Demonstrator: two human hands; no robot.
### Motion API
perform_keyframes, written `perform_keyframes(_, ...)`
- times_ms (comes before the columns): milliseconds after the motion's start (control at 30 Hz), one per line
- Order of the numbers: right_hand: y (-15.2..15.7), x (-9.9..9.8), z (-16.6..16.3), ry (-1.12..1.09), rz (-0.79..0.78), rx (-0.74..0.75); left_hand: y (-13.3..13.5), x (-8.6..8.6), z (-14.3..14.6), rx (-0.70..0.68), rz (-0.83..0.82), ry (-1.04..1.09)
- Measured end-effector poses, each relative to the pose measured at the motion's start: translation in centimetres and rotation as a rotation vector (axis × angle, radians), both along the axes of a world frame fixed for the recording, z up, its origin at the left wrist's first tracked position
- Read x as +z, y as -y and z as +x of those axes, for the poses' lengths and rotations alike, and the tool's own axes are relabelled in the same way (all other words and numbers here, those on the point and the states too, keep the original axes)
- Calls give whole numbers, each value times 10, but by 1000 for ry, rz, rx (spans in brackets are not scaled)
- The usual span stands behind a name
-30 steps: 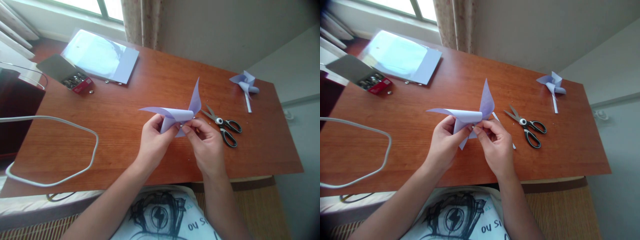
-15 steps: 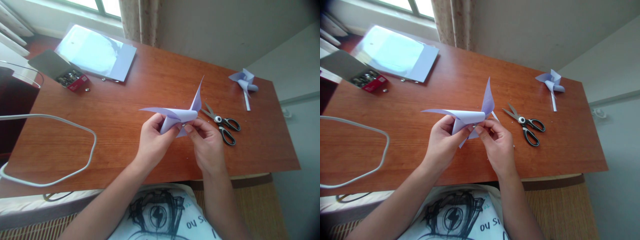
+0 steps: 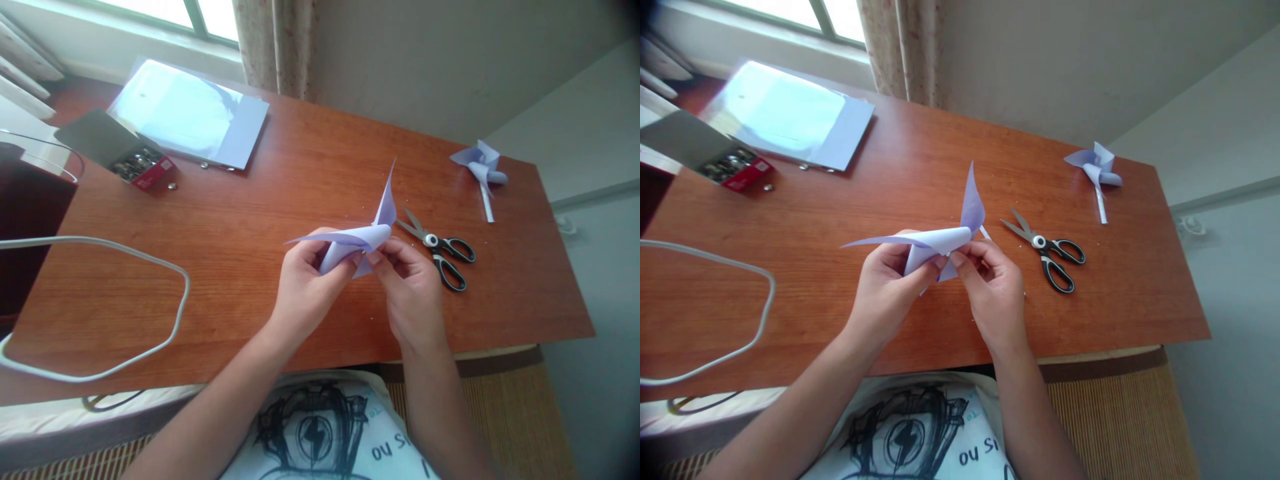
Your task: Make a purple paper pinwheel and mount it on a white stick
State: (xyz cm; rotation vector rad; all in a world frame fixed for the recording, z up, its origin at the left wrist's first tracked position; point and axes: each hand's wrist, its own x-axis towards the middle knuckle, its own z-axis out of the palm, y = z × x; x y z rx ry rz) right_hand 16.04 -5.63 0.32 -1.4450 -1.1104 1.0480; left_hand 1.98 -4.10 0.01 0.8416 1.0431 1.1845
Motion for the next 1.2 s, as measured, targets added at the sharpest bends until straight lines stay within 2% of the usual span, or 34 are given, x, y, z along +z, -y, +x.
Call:
perform_keyframes(200,1,0,-1,4,35,-4,-2,3,-1,-43,7,7)
perform_keyframes(500,3,1,-4,284,67,-97,-1,-3,0,-55,-31,1)
perform_keyframes(733,9,14,-4,392,138,-30,0,-7,0,-24,-103,111)
perform_keyframes(867,11,14,10,380,171,-179,-2,-7,1,11,-167,252)
perform_keyframes(933,7,11,22,259,140,-206,-3,-7,2,16,-183,300)
perform_keyframes(967,5,9,28,148,84,-154,-3,-7,2,16,-180,309)
perform_keyframes(1067,-4,6,42,-199,-133,158,-3,-6,4,4,-139,280)
perform_keyframes(1133,-9,7,46,-258,-202,289,-3,-4,4,-13,-107,235)
perform_keyframes(1200,-14,9,47,-203,-195,295,-4,-2,5,-19,-74,175)
